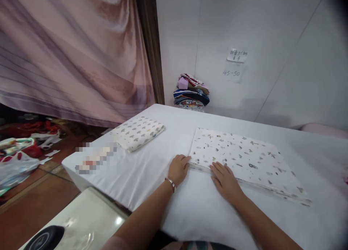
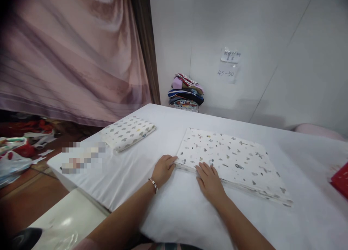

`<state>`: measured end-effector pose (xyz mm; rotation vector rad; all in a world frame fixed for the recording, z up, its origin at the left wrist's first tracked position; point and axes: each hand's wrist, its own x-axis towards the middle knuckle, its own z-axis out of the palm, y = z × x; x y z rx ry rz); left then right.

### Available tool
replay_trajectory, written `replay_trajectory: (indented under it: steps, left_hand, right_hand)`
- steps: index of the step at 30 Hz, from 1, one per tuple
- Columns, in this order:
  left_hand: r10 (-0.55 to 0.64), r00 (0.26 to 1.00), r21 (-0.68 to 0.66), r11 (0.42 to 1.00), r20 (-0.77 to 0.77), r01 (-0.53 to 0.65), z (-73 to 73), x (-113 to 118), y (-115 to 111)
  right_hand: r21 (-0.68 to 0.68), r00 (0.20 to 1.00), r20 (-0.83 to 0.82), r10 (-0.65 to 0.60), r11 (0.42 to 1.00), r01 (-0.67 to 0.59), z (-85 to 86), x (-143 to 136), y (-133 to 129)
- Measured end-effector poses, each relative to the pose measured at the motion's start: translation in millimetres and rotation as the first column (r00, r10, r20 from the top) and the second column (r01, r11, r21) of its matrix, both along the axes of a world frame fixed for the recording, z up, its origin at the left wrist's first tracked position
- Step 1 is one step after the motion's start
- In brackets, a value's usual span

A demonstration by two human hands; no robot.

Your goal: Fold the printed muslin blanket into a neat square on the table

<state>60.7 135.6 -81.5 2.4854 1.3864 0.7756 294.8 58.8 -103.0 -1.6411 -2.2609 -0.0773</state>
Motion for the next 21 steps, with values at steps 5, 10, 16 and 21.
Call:
replay_trajectory:
  steps: [5, 10, 16, 21]
  left_hand:
    - [-0.033, 0.997, 0.047, 0.998, -0.075, 0.037, 3.2, -0.1, 3.1]
    - [-0.002, 0.987, 0.028, 1.0, -0.161, 0.007, 7.2, -3.4, 7.1]
    - [0.073, 0.972, -0.101, 0.99, -0.222, -0.097, 7.8, -1.5, 8.3]
    - [0.076, 0.978, -0.137, 0.985, -0.193, -0.104, 14.6, 0.1, 8.3]
  right_hand:
    - [0.014, 1.0, 0.003, -0.013, 1.0, 0.013, -2.7, -0.9, 0.7]
    - [0.026, 1.0, 0.01, 0.014, 1.0, -0.014, -5.7, -0.3, 1.0]
    - [-0.024, 1.0, 0.013, 0.022, 0.999, -0.022, -6.6, -0.7, 2.1]
    - [-0.056, 1.0, -0.005, 0.009, 0.998, -0.01, -1.9, -3.6, 2.3]
